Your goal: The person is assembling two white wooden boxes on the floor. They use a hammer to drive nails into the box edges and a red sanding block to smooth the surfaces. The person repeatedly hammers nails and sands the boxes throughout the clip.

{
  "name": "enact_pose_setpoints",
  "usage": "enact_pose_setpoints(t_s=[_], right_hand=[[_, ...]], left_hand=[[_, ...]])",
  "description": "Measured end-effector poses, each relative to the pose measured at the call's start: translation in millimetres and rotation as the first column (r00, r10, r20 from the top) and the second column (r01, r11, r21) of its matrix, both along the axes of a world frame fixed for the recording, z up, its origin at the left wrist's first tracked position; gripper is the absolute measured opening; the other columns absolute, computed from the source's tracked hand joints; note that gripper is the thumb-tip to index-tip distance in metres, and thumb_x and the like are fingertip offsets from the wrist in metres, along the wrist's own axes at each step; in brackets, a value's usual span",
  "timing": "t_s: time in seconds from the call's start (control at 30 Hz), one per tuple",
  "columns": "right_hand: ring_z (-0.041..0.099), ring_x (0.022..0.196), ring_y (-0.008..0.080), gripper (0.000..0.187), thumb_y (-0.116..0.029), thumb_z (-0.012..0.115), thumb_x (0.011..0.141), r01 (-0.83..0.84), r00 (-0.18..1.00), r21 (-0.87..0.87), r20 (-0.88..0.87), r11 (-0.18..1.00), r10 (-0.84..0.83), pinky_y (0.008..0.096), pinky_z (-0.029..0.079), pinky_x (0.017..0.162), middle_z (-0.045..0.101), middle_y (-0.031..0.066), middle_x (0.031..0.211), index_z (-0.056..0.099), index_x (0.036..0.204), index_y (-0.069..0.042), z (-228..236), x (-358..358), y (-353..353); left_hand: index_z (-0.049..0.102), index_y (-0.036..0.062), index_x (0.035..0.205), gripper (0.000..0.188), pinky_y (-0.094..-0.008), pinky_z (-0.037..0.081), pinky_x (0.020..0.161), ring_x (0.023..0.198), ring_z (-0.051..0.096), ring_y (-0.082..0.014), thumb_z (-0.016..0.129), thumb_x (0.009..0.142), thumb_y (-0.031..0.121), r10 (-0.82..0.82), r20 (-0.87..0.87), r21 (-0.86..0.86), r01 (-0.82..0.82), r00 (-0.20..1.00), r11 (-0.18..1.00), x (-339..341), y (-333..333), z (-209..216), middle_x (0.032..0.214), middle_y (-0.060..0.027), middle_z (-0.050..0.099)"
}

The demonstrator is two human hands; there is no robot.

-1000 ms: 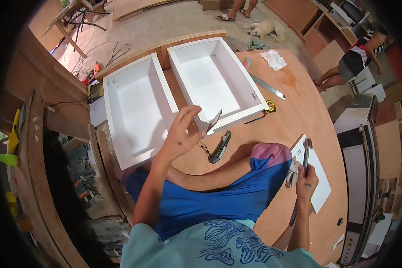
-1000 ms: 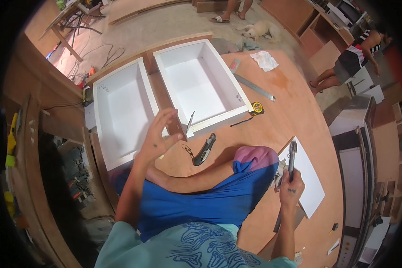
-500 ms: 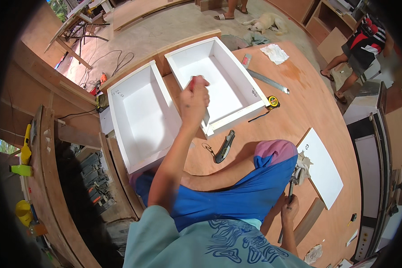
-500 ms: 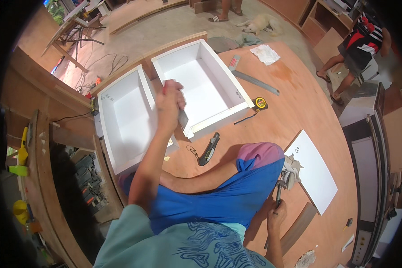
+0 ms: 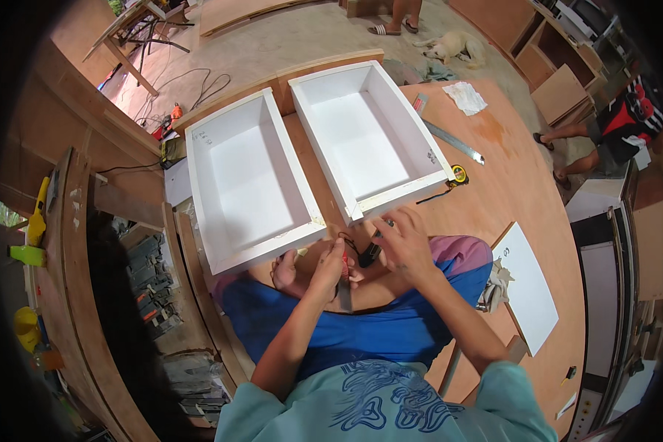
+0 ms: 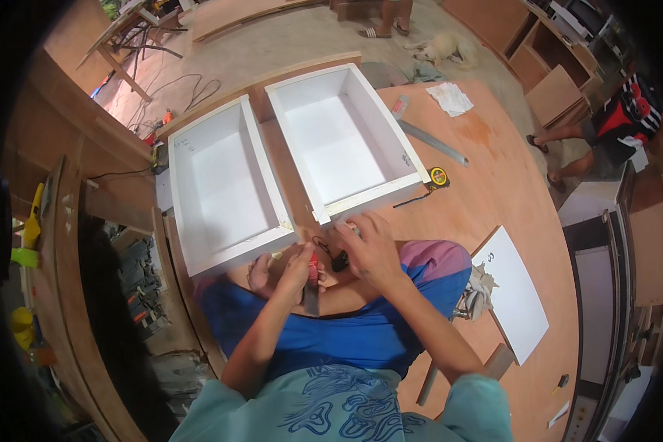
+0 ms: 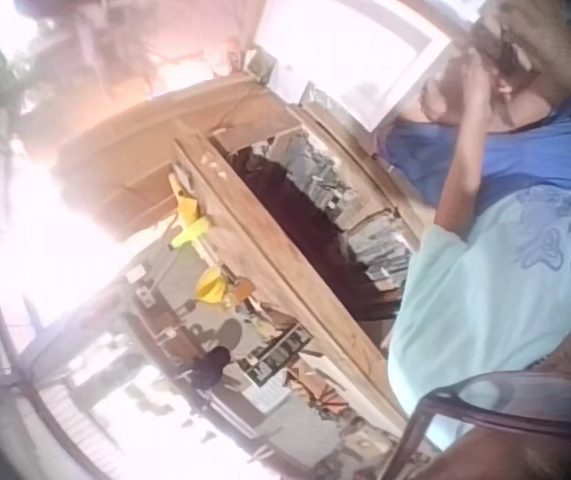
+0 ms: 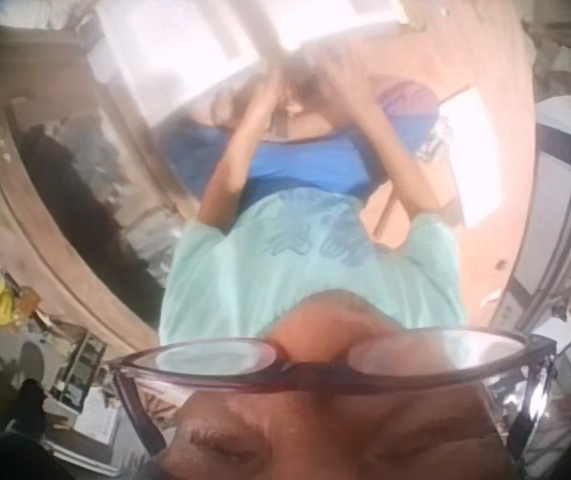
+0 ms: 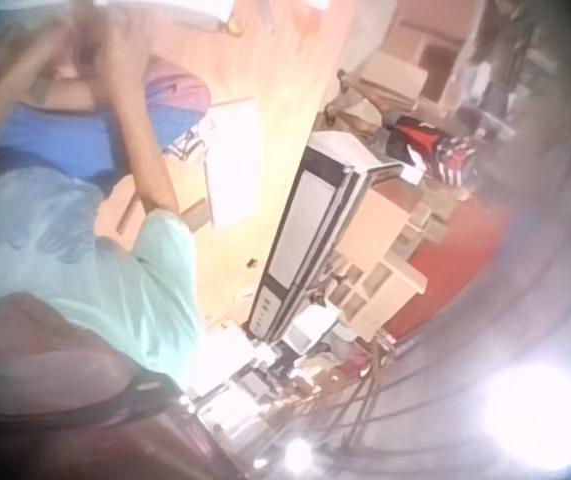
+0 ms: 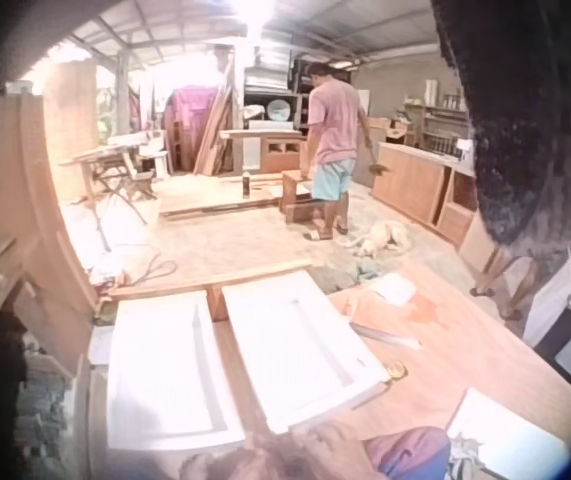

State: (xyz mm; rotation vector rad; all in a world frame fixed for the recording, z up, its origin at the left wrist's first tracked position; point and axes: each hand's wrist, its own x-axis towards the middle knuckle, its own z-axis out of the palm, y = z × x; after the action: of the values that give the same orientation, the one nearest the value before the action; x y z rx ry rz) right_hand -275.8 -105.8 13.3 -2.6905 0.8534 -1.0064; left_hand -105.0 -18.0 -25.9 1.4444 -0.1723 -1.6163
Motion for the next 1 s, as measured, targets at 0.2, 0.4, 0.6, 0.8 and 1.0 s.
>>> enact_pose_setpoints(t_s=[0.2,0.4,0.6,0.8,1.0], right_hand=[[0.057,0.106,0.0316,0.034,-0.003,0.074,0.077,-0.076,0.990,0.062,-0.111,0.995,0.083,0.0451,0.045,0.093,0.061,0.0101,0.108,0.067,0.109,-0.006,-17.3,39.7,-35.8],[0.061,0.090,0.0318,0.017,0.002,0.070,0.081,-0.059,0.984,0.150,0.174,0.987,0.033,0.0425,0.049,0.078,0.063,0.0107,0.094,0.068,0.097,-0.004,-18.6,34.6,-43.6],[0.062,0.080,0.0372,0.010,-0.010,0.067,0.092,0.121,0.981,0.695,0.025,0.709,-0.191,0.0424,0.049,0.071,0.063,0.0175,0.082,0.067,0.091,0.000,-35.4,-34.1,-48.5],[0.063,0.081,0.0386,0.018,-0.017,0.066,0.091,0.441,0.860,0.634,-0.500,0.636,-0.098,0.0443,0.050,0.074,0.066,0.0194,0.084,0.070,0.086,0.000,-42.7,-53.8,-45.8],[0.063,0.090,0.0368,0.014,-0.012,0.073,0.083,0.159,0.982,0.420,0.029,0.894,-0.188,0.0443,0.052,0.080,0.065,0.0150,0.089,0.070,0.093,-0.002,-53.7,-36.9,-38.8]], left_hand=[[0.026,0.0093,0.149,0.053,-0.0428,0.063,0.054,0.079,0.069,-0.0269,0.048,0.104,0.024,0.059,-0.024,0.070,-0.058,0.998,0.996,5.4,-3.3,-58.2,0.111,-0.0166,0.051],[0.007,0.0118,0.159,0.071,-0.0429,0.064,0.057,0.085,0.072,-0.0340,0.044,0.098,0.011,0.012,0.105,0.093,-0.022,0.994,0.995,8.9,1.7,-57.8,0.120,-0.0211,0.051],[0.037,0.0052,0.136,0.037,-0.0437,0.062,0.055,0.074,0.073,-0.0363,0.039,0.100,0.012,0.030,0.091,0.060,-0.036,0.995,0.998,34.4,16.7,-46.9,0.096,-0.0181,0.065],[0.054,0.0010,0.123,0.028,-0.0472,0.060,0.058,0.072,0.073,-0.0359,0.047,0.101,0.016,-0.205,0.326,0.112,0.178,0.923,0.978,44.1,21.3,-53.6,0.082,-0.0237,0.068],[0.066,-0.0021,0.102,0.021,-0.0470,0.056,0.065,0.068,0.067,-0.0422,0.056,0.099,0.016,-0.462,0.880,0.458,0.445,-0.105,0.770,34.6,14.8,-15.4,0.092,-0.0284,0.068]])
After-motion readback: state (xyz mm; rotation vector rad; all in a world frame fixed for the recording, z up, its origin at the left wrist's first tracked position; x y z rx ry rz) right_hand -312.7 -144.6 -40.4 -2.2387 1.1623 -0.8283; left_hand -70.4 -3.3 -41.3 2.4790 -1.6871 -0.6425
